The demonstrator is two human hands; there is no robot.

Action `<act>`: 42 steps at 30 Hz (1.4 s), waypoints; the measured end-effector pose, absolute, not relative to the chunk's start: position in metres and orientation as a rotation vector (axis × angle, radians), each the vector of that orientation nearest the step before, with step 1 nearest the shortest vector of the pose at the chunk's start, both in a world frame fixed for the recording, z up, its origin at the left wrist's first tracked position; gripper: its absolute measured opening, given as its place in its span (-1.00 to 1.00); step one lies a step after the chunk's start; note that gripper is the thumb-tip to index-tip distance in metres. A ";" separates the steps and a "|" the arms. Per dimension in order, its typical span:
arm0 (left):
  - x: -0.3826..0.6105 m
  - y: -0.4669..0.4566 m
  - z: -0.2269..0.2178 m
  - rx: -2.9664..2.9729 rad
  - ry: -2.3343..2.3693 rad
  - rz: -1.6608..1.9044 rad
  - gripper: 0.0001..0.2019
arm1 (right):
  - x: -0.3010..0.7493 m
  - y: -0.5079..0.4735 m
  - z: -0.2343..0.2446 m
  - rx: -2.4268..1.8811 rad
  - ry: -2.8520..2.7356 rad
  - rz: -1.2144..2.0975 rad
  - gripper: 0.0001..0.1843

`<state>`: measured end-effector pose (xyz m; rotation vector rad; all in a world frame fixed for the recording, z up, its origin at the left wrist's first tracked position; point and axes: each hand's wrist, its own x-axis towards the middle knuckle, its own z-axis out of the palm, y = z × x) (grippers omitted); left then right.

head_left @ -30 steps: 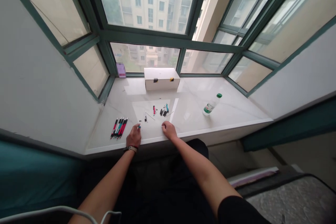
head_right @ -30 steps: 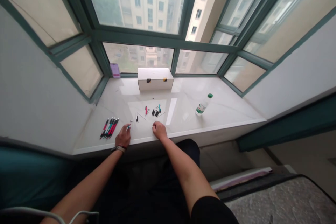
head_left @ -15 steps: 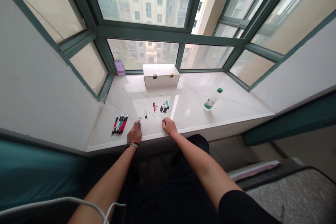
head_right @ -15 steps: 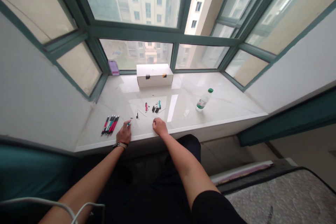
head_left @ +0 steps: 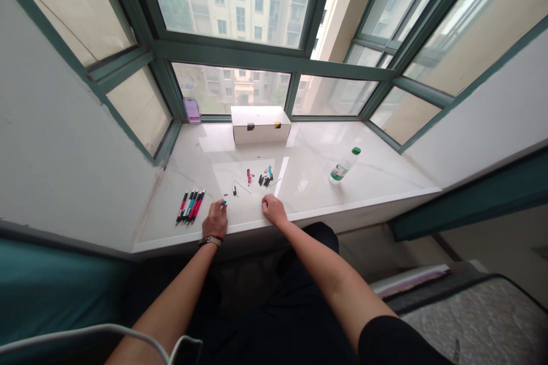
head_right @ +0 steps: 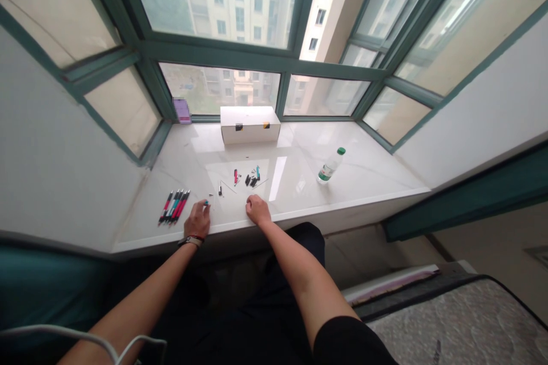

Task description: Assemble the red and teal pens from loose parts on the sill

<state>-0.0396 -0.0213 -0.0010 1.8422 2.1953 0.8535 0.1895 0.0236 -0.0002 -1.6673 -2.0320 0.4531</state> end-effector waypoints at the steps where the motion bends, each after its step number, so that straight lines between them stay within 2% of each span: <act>1: -0.040 -0.021 0.000 1.829 2.191 0.857 -0.67 | 0.189 0.023 -0.001 -1.661 -2.030 0.452 -0.80; 9: -0.039 -0.020 0.003 1.802 2.188 0.838 -0.67 | 0.203 0.052 0.005 -1.703 -1.910 0.635 -0.76; 13: -0.039 -0.018 0.000 1.815 2.197 0.825 -0.68 | 0.228 0.094 0.023 -1.910 -1.986 0.441 -0.75; 16: -0.040 -0.017 -0.003 1.826 2.200 0.816 -0.68 | 0.244 0.123 0.038 -1.991 -2.256 0.327 -0.73; 23: -0.040 -0.014 -0.005 1.818 2.200 0.781 -0.69 | 0.250 0.155 0.051 -1.784 -2.675 0.377 -0.90; 33: -0.042 -0.013 -0.007 1.786 2.167 0.771 -0.68 | 0.237 0.125 0.059 -1.584 -2.771 0.430 -0.87; 36: -0.042 -0.013 -0.009 1.798 2.167 0.771 -0.69 | 0.222 0.109 0.063 -1.500 -2.563 0.613 -0.88; 42: -0.041 -0.014 -0.009 1.821 2.170 0.788 -0.69 | 0.173 0.069 0.080 -1.278 -1.739 1.525 -0.83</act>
